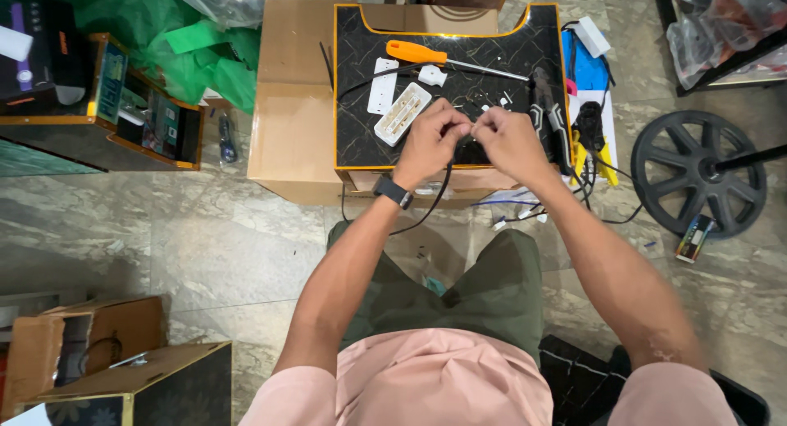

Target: The person sits at a small table repairing a power strip. They strip insulation from a black wire with pliers, twist the wire strands, unscrew and re-tighten the power strip's terminal screws with a screwdriver, and insert the wire ends into the terminals.

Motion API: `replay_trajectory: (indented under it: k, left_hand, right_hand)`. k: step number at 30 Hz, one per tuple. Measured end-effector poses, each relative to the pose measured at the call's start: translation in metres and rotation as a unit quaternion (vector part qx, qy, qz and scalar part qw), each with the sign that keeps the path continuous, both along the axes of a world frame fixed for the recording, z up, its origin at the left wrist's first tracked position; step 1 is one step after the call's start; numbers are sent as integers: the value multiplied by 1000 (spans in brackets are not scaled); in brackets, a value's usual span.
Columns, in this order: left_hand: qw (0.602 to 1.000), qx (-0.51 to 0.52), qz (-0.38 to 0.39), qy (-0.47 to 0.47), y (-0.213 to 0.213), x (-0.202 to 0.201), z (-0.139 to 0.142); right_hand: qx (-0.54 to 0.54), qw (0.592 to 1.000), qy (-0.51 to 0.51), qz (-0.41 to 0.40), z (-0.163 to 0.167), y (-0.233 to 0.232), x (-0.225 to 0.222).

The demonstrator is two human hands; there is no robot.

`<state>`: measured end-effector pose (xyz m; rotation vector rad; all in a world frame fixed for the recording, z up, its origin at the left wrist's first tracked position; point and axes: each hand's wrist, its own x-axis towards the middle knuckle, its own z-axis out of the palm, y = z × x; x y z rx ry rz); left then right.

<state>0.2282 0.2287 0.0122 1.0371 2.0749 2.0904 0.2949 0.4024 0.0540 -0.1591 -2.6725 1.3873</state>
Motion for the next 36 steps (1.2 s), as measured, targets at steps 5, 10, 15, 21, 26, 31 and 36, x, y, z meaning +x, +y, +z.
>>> replay_trajectory:
  k: [5, 10, 15, 21, 26, 31, 36]
  left_hand:
    - [998, 18, 26, 46, 0, 6, 3]
    - [999, 4, 36, -11, 1, 3, 4]
    - [1000, 5, 23, -20, 4, -1, 3]
    - [999, -2, 27, -32, 5, 0, 3]
    - [999, 8, 39, 32, 2, 2, 5]
    - [998, 17, 43, 34, -1, 1, 4]
    - [999, -7, 33, 12, 0, 0, 1]
  right_hand:
    - [-401, 888, -206, -91, -17, 8, -7]
    - [-165, 986, -25, -22, 4, 1, 3]
    - [204, 956, 181, 111, 35, -9, 18]
    - [245, 950, 176, 82, 19, -7, 12]
    - [-350, 913, -177, -110, -15, 3, -12]
    - [-401, 897, -169, -78, -10, -1, -11]
    - [227, 943, 227, 84, 13, -14, 14]
